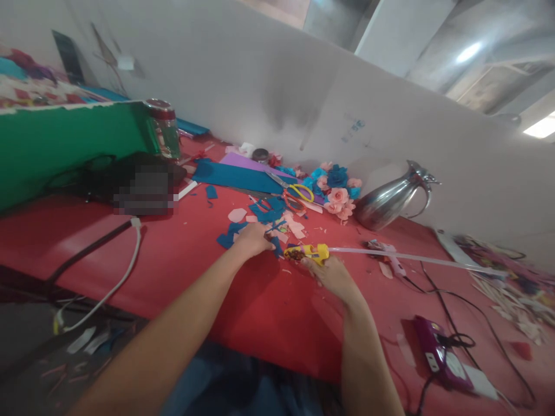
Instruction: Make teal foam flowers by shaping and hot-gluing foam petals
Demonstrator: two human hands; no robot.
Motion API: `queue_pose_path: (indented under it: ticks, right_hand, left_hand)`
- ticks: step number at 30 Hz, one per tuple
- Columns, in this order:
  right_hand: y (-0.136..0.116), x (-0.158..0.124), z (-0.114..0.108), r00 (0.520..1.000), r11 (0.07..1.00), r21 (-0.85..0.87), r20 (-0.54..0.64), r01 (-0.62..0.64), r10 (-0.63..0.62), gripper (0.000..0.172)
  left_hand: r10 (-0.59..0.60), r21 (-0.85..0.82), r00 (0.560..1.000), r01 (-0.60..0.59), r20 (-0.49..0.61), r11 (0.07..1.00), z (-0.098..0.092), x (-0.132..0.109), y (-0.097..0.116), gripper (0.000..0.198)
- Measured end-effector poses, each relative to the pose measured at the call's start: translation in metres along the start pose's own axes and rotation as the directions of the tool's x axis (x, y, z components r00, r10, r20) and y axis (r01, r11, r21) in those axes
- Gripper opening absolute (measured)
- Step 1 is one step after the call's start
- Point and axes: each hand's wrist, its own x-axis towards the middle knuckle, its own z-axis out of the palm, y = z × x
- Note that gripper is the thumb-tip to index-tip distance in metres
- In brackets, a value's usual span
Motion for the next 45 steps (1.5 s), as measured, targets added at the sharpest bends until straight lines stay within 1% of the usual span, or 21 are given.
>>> queue_pose_path:
  ticks: [4,10,14,20,28,34,38,41,43,45]
  right_hand:
    - [0.0001,0.0003,0.001,0.999,0.998,0.04,-0.01,0.041,-0.041,0.037]
    - [0.0026,0.0024,0.0027,0.997,0.998,0.011,-0.023,0.068,-0.067,0.039]
    - [0.0025,0.0023,0.0031,0.999,0.999,-0.009,-0.026,0.04,-0.04,0.04]
    - [0.003,0.0028,0.0035,0.999,1.0,0.006,-0.044,0.017,-0.017,0.037]
    - [0.0007,0.0011,0.0001,0.997,0.998,0.013,-0.052,0.065,-0.065,0.032]
    - [0.0035,0.0025,0.0009,0.998,1.0,0.003,-0.067,-0.018,0.019,0.038]
    - [0.0062,0.0039,0.0009,0.998,1.0,0.007,-0.065,-0.017,0.017,0.039]
    - [0.008,0.0047,-0.0005,0.994,0.999,0.008,-0.099,-0.047,0.047,0.041]
    - [0.0084,0.0045,-0.0026,0.991,0.998,0.018,-0.117,-0.063,0.065,0.045]
    - [0.0077,0.0037,-0.0049,0.991,0.996,0.072,-0.114,-0.06,0.068,0.05]
  left_hand:
    - [-0.015,0.007,1.0,0.015,-0.008,1.0,-0.0006,-0.0007,0.0007,0.016]
    - [0.003,0.002,1.0,-0.003,0.006,1.0,0.0013,0.0007,-0.0013,0.017]
    - [-0.002,0.003,1.0,0.002,0.007,1.0,0.0018,0.0007,-0.0017,0.016]
    - [0.017,0.021,1.0,-0.017,0.005,1.0,0.0018,0.0014,-0.0022,0.015]
    - [0.007,-0.071,1.0,-0.009,-0.026,0.997,0.0033,0.0023,-0.0036,0.015]
    - [0.036,0.033,0.999,-0.036,-0.009,0.999,0.0007,0.0012,-0.0013,0.013]
    - [0.032,0.033,0.999,-0.031,-0.013,0.999,0.0008,0.0014,-0.0013,0.013]
    - [0.024,0.038,1.0,-0.024,0.0,0.999,-0.0001,0.0008,0.0,0.012]
    - [0.015,0.035,1.0,-0.016,0.007,0.999,-0.0015,-0.0002,0.0014,0.012]
    - [-0.011,0.025,1.0,0.011,0.009,1.0,-0.0027,-0.0011,0.0024,0.013]
